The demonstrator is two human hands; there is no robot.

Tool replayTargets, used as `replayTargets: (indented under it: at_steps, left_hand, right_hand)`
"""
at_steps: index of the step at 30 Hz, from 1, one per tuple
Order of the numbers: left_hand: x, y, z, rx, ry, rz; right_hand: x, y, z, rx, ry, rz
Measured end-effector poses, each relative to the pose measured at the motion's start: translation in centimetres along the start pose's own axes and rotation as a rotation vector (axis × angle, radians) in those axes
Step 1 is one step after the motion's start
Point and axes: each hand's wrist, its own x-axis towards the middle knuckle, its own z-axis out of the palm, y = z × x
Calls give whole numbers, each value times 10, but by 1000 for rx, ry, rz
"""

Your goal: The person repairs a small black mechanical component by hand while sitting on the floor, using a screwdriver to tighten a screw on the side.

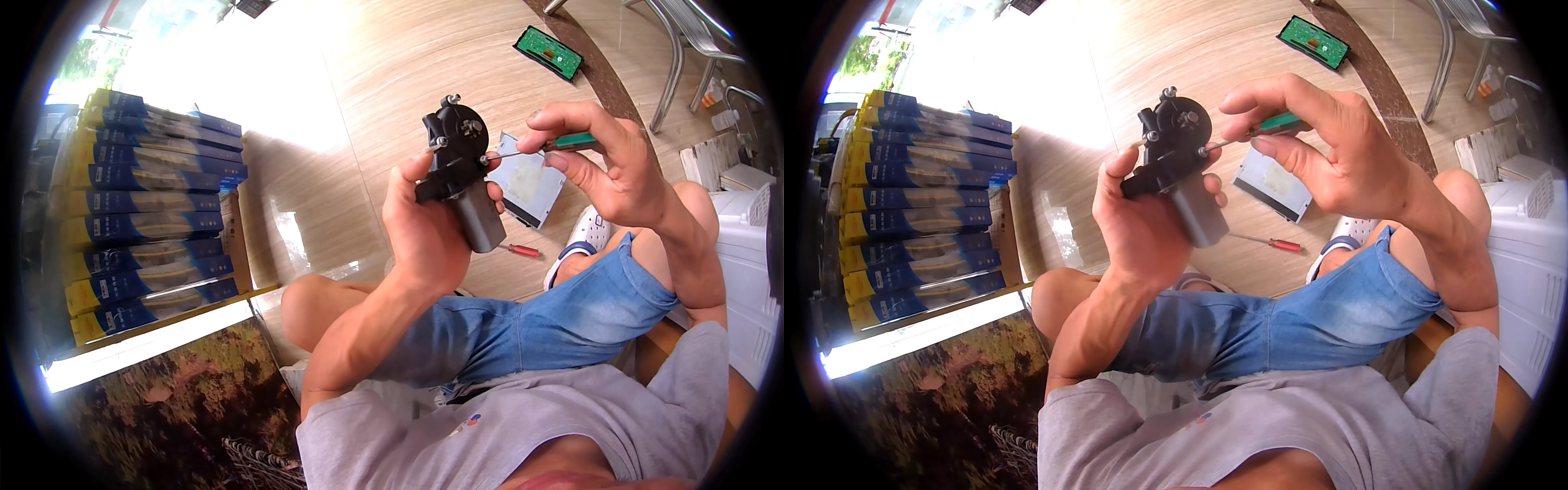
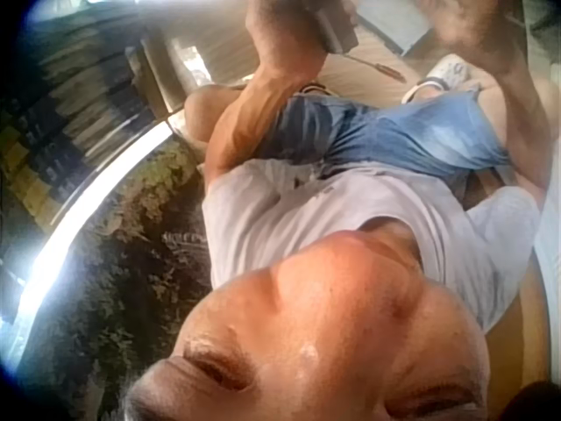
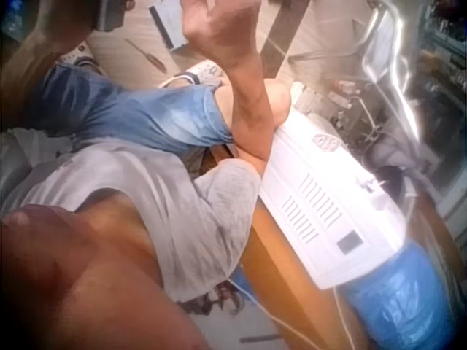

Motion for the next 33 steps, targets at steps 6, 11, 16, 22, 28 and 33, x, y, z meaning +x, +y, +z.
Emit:
replayTargets:
  at_steps: [6,11,16,22,28,33]
  left_hand:
    - [1,0,-1,-24,16,-16]
    - [1,0,-2,-6,1,-17]
    - [1,1,0,-5,0,-11]
    - [1,0,-1,19,16,-12]
    - [1,-2,-2,7,31,-15]
    - [2,-1,-1,9,22,-21]
  right_hand:
    - [-2,2,-6,-159,-7,31]
    - [-1,3,-2,-124,41,52]
    - [2,-1,2,20,59,-21]
    - [-1,0,2,-227,65,-88]
    - [-1,0,1,-245,38,-68]
    - [2,4,3,-32,60,-25]
